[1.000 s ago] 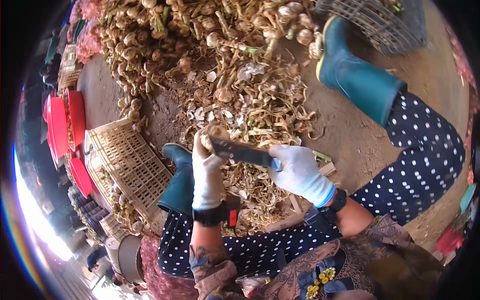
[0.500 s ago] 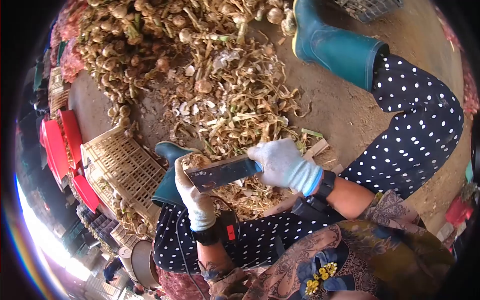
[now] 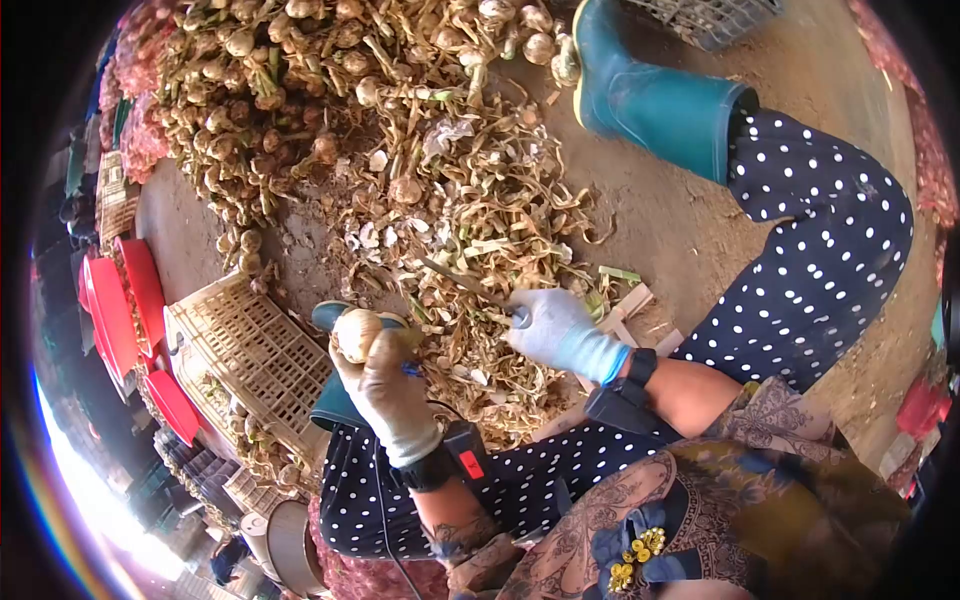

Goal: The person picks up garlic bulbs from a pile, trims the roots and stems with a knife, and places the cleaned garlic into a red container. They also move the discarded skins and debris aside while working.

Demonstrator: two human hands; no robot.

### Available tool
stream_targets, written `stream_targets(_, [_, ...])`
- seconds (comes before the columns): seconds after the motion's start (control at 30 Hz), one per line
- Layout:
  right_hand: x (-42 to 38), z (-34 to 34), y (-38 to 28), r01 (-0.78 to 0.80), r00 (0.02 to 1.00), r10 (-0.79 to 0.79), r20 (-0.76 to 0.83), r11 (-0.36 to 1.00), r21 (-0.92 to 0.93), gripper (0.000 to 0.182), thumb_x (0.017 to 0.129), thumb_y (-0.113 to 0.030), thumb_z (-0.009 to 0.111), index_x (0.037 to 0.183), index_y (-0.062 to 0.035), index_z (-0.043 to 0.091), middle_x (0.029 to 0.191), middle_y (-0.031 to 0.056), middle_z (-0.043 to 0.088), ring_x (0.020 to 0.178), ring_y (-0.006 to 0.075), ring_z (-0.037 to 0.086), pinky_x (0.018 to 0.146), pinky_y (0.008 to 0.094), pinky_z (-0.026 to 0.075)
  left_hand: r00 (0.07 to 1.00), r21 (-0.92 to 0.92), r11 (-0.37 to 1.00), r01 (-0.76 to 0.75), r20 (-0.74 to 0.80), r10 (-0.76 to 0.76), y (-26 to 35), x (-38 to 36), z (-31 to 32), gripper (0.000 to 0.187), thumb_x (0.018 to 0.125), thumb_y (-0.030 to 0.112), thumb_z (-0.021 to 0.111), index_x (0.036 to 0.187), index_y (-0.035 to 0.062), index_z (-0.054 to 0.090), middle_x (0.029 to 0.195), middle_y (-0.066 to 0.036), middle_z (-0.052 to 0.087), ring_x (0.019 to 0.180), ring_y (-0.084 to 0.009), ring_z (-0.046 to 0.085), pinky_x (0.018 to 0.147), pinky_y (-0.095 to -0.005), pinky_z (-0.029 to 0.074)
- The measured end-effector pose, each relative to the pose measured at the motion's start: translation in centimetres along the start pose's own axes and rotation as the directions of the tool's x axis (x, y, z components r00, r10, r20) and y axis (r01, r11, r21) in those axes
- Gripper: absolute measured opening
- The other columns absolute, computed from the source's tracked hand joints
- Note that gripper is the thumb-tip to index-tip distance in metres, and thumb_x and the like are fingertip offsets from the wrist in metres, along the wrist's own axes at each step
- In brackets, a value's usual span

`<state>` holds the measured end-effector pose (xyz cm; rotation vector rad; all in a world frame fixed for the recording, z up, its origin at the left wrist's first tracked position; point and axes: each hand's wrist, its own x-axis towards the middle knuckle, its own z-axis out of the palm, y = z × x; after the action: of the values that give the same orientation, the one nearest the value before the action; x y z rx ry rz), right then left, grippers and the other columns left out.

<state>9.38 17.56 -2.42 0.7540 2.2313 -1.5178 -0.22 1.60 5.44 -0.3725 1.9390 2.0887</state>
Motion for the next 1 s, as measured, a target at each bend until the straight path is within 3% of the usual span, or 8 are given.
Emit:
stream_targets(0.23, [-0.2, -2.7, -3.9, 0.381, 0.921, -0.286, -0.264, 0.804, 0.457, 0.015, 0.078, -0.014, 0.065, 0.082, -0.0009, 0.060, 0.065, 0.0188, 0.059, 0.059, 0.0350, 0.060, 0.055, 0.0386, 0.046, 1.000, -0.475, 0.880, 0.023, 0.010, -0.021, -4.2, -0.1, 3.0, 0.030, 0.081, 0.008, 0.065, 0.110, 0.0059, 0.055, 0.104, -0.004, 0.060, 0.103, -0.0224, 0.060, 0.098, -0.0363, 0.049])
stream_targets(0.4, [3.0, 4.2, 4.5, -0.050, 0.999, 0.049, 0.012, 0.998, 0.029, 0.028, 0.079, -0.024, 0.054, 0.080, 0.0013, 0.066, 0.073, 0.0264, 0.064, 0.072, 0.0419, 0.065, 0.067, 0.0485, 0.053, 0.990, -0.720, 0.687, 0.099, 0.142, 0.006, -5.0, 0.9, 3.6, 0.017, 0.082, 0.002, 0.064, 0.097, 0.0058, 0.056, 0.095, -0.006, 0.062, 0.092, -0.0232, 0.063, 0.092, -0.0397, 0.053])
stream_targets(0.5, [3.0, 1.5, 1.6, 0.008, 1.000, -0.007, -0.011, 0.992, 0.124, 0.025, 0.077, -0.023, 0.054, 0.083, -0.0023, 0.066, 0.075, 0.0256, 0.064, 0.072, 0.0424, 0.064, 0.067, 0.0484, 0.052, 0.977, -0.935, 0.331, 0.126, 0.059, -0.207, -3.5, 2.7, -2.1, 0.020, 0.082, 0.004, 0.065, 0.100, 0.0025, 0.056, 0.088, -0.007, 0.063, 0.084, -0.0237, 0.062, 0.092, -0.0427, 0.051])
stream_targets(0.6, [2.3, -0.7, 0.1, 0.047, 0.998, -0.031, -0.054, 0.947, 0.317, 0.024, 0.075, -0.021, 0.060, 0.084, 0.0005, 0.064, 0.071, 0.0216, 0.064, 0.068, 0.0377, 0.064, 0.064, 0.0422, 0.052, 0.979, -0.992, 0.022, -0.121, -0.116, 0.166, 4.5, 3.8, -7.2, 0.044, 0.083, 0.009, 0.066, 0.121, -0.0045, 0.052, 0.088, -0.013, 0.065, 0.092, -0.0304, 0.065, 0.100, -0.0519, 0.044])
stream_targets(0.7, [2.6, -2.3, -1.5, -0.022, 0.999, 0.010, 0.039, 0.942, 0.336, 0.029, 0.076, -0.020, 0.063, 0.093, 0.0022, 0.065, 0.074, 0.0196, 0.065, 0.069, 0.0346, 0.064, 0.066, 0.0382, 0.051, 0.900, -0.179, 0.903, -0.391, -0.278, 0.335, 3.3, 7.5, -4.1, 0.051, 0.090, 0.021, 0.061, 0.132, -0.0049, 0.047, 0.108, -0.015, 0.065, 0.101, -0.0279, 0.063, 0.100, -0.0431, 0.047])
stream_targets(0.73, [2.9, -1.9, -1.0, 0.048, 0.999, -0.039, -0.034, 0.948, 0.315, 0.029, 0.075, -0.020, 0.064, 0.094, 0.0019, 0.065, 0.073, 0.0192, 0.065, 0.068, 0.0345, 0.064, 0.066, 0.0374, 0.051, 0.877, 0.308, 0.910, -0.278, -0.305, 0.372, 1.7, 9.6, -2.2, 0.051, 0.090, 0.022, 0.061, 0.132, -0.0048, 0.048, 0.113, -0.016, 0.063, 0.105, -0.0268, 0.061, 0.100, -0.0404, 0.047])
stream_targets(0.83, [3.7, -2.3, 0.1, -0.013, 0.999, 0.028, -0.040, 0.945, 0.328, 0.028, 0.075, -0.019, 0.065, 0.094, 0.0007, 0.066, 0.073, 0.0187, 0.065, 0.069, 0.0331, 0.065, 0.066, 0.0384, 0.051, 0.985, 0.366, 0.930, -0.041, -0.143, 0.100, -4.9, 15.9, 4.1, 0.052, 0.074, 0.005, 0.073, 0.124, 0.0007, 0.057, 0.120, -0.013, 0.059, 0.107, -0.0220, 0.057, 0.095, -0.0314, 0.046])
stream_targets(1.0, [5.0, -2.4, 1.2, -0.130, 0.986, 0.154, -0.063, 0.950, 0.283, 0.028, 0.074, -0.021, 0.064, 0.093, -0.0009, 0.065, 0.074, 0.0170, 0.065, 0.070, 0.0337, 0.064, 0.063, 0.0400, 0.050, 0.987, 0.733, 0.662, -0.159, 0.102, 0.125, -15.5, 23.7, 4.6, 0.057, 0.071, 0.006, 0.078, 0.121, -0.0035, 0.051, 0.108, -0.011, 0.061, 0.095, -0.0196, 0.058, 0.087, -0.0296, 0.046])
